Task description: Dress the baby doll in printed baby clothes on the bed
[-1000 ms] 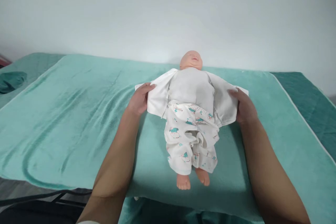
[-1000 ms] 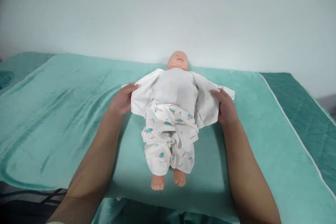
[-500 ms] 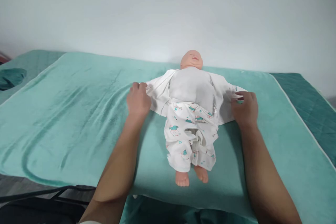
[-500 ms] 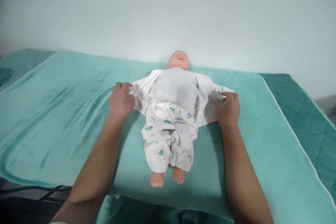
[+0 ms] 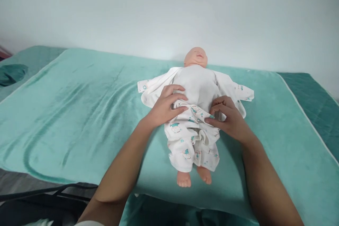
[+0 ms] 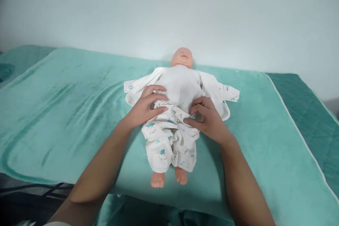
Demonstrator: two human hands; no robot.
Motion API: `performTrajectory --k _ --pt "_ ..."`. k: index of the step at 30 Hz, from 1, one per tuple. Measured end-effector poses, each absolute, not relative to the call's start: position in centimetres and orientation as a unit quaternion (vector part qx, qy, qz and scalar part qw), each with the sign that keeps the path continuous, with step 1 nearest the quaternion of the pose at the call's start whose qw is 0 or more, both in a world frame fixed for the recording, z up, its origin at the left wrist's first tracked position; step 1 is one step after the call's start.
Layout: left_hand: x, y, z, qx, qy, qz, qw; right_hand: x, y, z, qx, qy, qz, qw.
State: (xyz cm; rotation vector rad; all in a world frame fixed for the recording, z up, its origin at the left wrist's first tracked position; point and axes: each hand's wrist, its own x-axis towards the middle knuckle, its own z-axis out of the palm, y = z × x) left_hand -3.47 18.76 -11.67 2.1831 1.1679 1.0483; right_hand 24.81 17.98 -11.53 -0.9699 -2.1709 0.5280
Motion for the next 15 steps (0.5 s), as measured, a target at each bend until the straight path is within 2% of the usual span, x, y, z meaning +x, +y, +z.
performTrajectory --k 4,8,15 --pt "-2.8 19.3 -12.2 0.774 0.443 0.412 0.190 24.3 18.5 -12.0 -0.388 -0.828 0.161 0.372" --pt "-2.1 21.1 -12.8 0.740 0.478 0.434 0.189 23.5 20.5 -12.6 -0.469 -0.765 0.176 0.403" --pt "-2.0 23.5 -13.8 0.609 0.517 0.516 0.308 22.7 23.7 -13.1 -0.498 -0.683 0.278 0.456"
